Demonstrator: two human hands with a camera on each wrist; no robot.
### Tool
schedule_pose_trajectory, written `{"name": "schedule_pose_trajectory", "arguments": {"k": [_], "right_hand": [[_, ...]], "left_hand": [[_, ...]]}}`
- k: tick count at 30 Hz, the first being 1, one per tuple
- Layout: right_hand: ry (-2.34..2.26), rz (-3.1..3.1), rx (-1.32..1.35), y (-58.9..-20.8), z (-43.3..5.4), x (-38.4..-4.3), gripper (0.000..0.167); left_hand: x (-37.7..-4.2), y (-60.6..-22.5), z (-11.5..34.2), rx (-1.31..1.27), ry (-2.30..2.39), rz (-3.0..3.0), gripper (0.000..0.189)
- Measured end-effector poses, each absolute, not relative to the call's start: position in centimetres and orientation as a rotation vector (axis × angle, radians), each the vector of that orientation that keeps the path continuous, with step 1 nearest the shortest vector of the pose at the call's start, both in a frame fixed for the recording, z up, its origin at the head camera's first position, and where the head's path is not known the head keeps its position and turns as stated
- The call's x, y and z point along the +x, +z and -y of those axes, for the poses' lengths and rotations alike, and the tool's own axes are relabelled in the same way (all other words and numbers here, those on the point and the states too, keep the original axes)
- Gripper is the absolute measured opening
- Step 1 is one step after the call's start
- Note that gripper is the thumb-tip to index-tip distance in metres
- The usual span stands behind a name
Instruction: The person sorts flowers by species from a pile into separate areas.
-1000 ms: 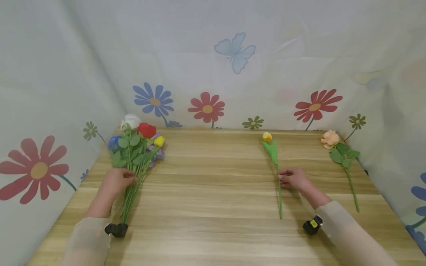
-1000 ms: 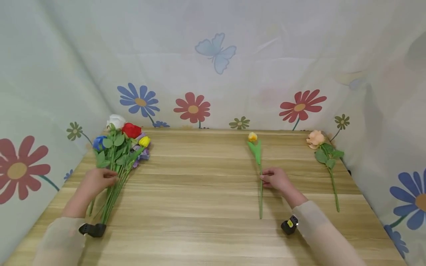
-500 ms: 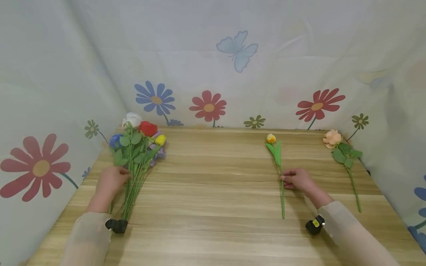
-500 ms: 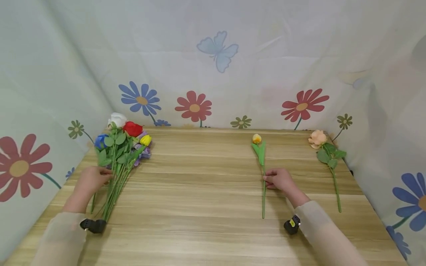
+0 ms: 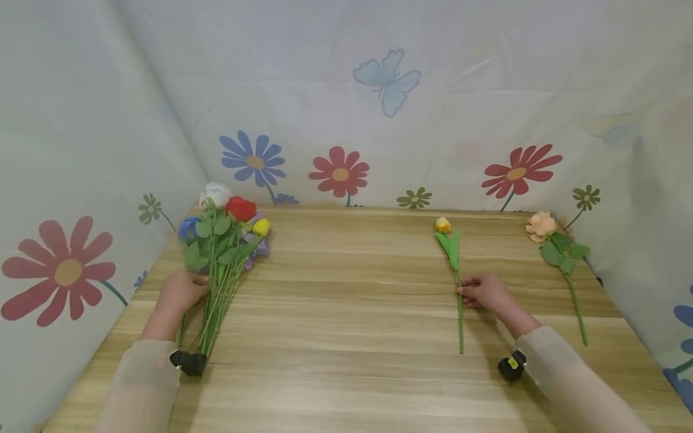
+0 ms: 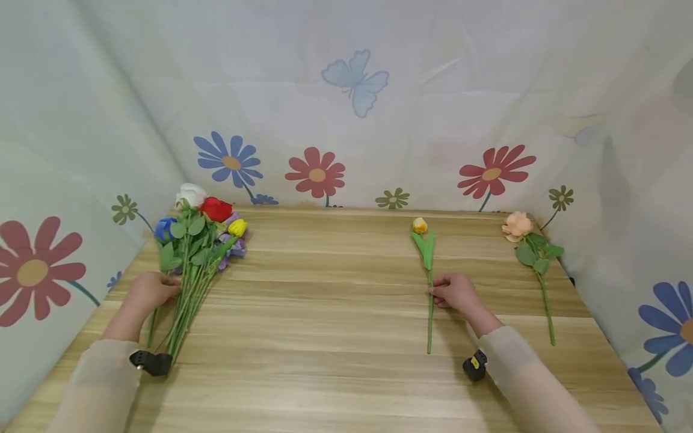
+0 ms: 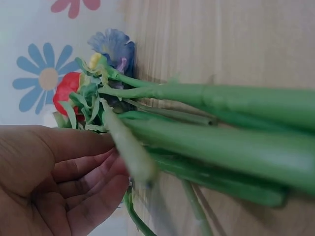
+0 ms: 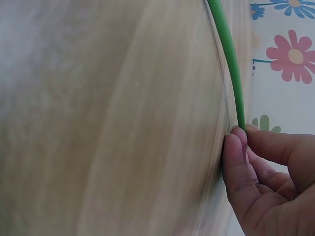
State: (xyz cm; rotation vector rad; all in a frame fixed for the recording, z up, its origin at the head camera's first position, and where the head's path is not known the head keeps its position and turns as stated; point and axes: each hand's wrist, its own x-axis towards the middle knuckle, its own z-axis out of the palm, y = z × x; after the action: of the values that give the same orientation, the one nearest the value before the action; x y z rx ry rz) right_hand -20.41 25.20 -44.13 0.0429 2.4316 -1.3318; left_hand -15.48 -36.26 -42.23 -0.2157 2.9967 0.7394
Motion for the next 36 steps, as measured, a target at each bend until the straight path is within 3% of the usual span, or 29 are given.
{"name": "schedule_pose_trajectory", "arguments": {"k": [5,11,17,29,36], "right_hand": [[-1.331,-2.447,0.042,-44.2,-25.0,-20.3,0.036],[-1.306,-2.473,0.044,-44.2,-24.7,-20.3,0.033],[-1.277,-2.504,0.029,-44.2,-24.5,-20.4,0.033],[-1.220,-2.582,0.016,-44.7,-24.0,-20.6,0.030],[-1.206,-2.581,0.007,-44.7,-24.0,-20.8,0.031]], "left_hand": [[-15.3,-42.5,36.6,-0.230,0.782,-2.986,0.036],[-14.9,-41.8,36.5,-0.245,0.815,-2.968,0.023],[-14.8,-41.1,36.3,-0.261,0.822,-2.969,0.032],[-14.5,-38.7,35.2,-0.188,0.823,-3.064,0.030],[-14.3,-37.2,33.7,-0.181,0.830,-3.028,0.038]]}}
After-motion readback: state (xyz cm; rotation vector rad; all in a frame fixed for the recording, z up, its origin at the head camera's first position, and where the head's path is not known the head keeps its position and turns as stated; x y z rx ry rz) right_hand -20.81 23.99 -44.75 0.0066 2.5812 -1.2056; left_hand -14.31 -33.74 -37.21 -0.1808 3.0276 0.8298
